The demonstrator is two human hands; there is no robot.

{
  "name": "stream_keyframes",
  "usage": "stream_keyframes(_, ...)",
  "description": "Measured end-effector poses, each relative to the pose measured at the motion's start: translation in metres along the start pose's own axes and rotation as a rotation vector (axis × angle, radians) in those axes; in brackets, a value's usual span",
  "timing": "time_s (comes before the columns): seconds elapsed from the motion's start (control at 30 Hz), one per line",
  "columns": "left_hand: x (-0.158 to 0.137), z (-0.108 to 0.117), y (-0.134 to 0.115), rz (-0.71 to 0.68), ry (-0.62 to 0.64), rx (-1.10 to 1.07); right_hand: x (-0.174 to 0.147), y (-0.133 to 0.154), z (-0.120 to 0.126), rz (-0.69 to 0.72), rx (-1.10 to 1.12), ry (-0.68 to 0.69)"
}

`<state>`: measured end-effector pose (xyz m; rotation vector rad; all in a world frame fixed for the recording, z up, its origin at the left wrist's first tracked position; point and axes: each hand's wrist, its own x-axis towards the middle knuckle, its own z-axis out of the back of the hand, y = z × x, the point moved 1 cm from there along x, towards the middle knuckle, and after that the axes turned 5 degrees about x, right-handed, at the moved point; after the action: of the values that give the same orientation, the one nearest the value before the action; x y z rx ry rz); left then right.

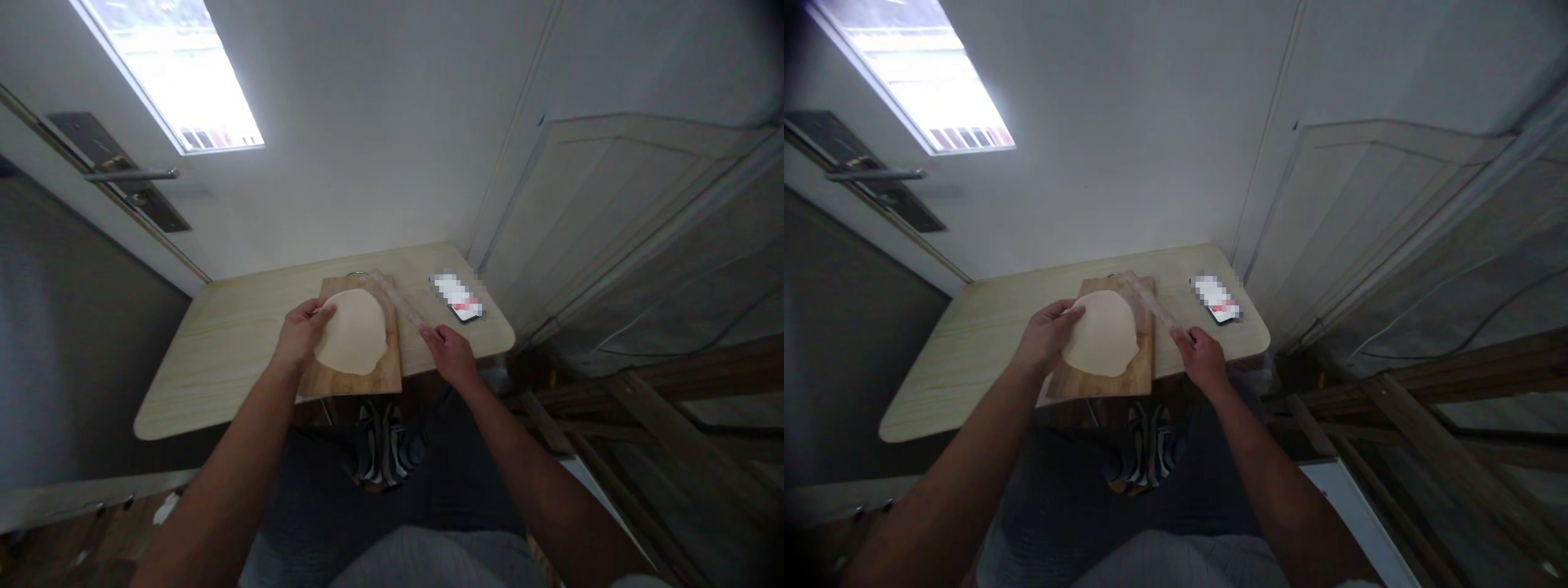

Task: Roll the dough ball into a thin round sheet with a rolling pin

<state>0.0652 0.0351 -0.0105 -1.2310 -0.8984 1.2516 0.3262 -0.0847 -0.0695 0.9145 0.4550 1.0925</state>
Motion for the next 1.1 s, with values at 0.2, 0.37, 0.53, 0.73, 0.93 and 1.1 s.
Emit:
stream_keyframes(0.2, 0.031, -0.008, -0.009, 0.084, 0.341, 0.351, 0.009, -0.012, 0.001, -0.059, 0.178, 0.064)
stream_keyframes(0.37, 0.052, -0.016, -0.001, -0.035, 0.197, 0.615, 0.008, -0.011, 0.005, -0.03, 0.183, 0.118)
stream_keyframes(0.53, 0.051, -0.005, 0.01, -0.104, 0.099, 0.664, 0.005, -0.006, 0.007, 0.051, 0.1, 0.176)
stream_keyframes(0.73, 0.034, 0.007, 0.01, -0.251, -0.243, 0.782, 0.009, -0.001, 0.008, 0.066, -0.017, 0.278)
stream_keyframes(0.93, 0.013, -0.035, 0.011, -0.576, -0.019, 0.94, 0.013, 0.004, 0.009, 0.029, -0.046, 0.306)
stream_keyframes(1.1, 0.004, -0.057, 0.013, -0.606, -0.033, 1.237, 0.003, -0.001, 0.016, 0.011, 0.053, 0.18)
